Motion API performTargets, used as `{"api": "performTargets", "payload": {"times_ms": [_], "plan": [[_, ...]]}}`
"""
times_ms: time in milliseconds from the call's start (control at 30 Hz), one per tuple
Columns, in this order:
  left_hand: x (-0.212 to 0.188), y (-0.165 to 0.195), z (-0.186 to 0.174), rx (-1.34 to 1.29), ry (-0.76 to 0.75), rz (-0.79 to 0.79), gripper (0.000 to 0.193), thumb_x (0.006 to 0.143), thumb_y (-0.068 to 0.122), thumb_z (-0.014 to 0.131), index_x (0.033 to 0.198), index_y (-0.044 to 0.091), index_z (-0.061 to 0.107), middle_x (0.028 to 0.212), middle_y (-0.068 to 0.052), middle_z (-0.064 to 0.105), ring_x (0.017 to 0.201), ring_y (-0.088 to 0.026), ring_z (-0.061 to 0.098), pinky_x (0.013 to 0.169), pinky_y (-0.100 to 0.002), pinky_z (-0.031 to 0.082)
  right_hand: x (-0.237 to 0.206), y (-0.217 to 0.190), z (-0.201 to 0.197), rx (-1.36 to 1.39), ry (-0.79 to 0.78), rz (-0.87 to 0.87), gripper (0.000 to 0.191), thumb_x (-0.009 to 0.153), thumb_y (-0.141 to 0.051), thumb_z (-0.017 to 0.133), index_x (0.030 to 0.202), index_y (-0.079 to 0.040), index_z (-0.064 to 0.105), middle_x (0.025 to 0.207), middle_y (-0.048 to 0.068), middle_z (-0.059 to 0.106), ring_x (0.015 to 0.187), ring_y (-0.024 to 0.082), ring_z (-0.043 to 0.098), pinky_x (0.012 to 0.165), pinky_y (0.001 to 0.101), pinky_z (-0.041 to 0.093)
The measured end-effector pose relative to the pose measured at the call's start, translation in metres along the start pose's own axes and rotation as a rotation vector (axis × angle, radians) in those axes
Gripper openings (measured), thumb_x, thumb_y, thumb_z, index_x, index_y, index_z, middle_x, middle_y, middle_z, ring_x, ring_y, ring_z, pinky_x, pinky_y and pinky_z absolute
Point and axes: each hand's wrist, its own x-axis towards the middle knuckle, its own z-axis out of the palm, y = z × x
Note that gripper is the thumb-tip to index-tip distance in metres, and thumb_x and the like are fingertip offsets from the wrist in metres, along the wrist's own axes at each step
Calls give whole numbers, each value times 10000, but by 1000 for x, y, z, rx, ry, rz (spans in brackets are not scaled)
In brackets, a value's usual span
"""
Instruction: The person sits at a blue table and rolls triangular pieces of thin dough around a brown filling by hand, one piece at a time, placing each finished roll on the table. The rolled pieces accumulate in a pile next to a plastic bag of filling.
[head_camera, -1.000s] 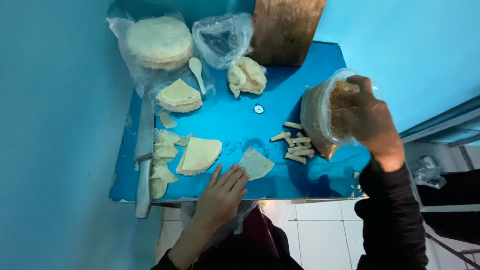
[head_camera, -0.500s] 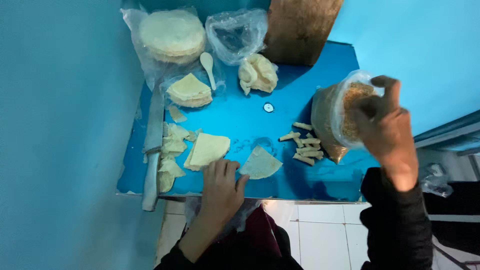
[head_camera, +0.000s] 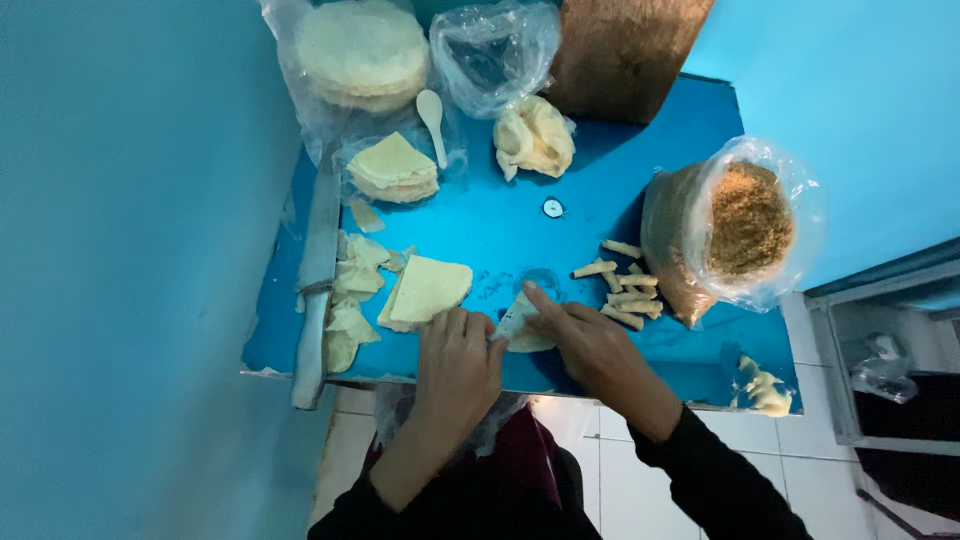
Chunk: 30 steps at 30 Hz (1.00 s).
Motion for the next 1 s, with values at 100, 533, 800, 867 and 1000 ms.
{"api": "performTargets", "payload": {"times_ms": [100, 533, 800, 867, 1000], "plan": [[-1, 1, 0, -13, 18, 6, 205, 897, 191, 718, 987, 40, 612, 985, -137, 597, 971, -355, 572, 839, -515, 417, -8, -1, -1, -108, -80, 79, 718, 968, 13, 620, 1611, -191, 372, 931, 100, 709, 788, 261, 689, 674, 408, 556], [-4, 16, -4, -355, -78, -125, 283, 931, 138, 692, 1155, 10, 575, 1024, -184, 690, 979, -385, 650, 841, -495, 485, -10, -5, -16, -131, 15, 191, 845, 887, 29, 644, 1625, -149, 275, 1051, 143, 727, 901, 326, 687, 728, 441, 553], [-4, 19, -2, -294, -200, 14, 395, 859, -13, 684, 1245, 24, 607, 1205, -172, 675, 1111, -372, 620, 926, -479, 482, -6, -2, -12, 37, -123, 417, 904, 877, 64, 645, 1636, -44, 166, 989, 161, 637, 881, 317, 637, 783, 442, 538], [-5, 16, -1, -294, -144, 110, 383, 858, -26, 668, 1235, 19, 619, 1242, -156, 669, 1113, -363, 607, 931, -461, 486, -4, -5, -14, 103, -92, 382, 879, 895, 82, 603, 1640, -54, 157, 1087, 161, 643, 935, 305, 662, 815, 436, 554], [-2, 7, 6, -159, -115, 244, 300, 853, -6, 653, 1150, 27, 642, 1151, -121, 672, 1057, -326, 601, 899, -438, 481, -2, -12, -19, 310, -113, 431, 831, 935, 95, 539, 1647, -108, 161, 1203, 155, 627, 1041, 267, 718, 881, 408, 591]]}}
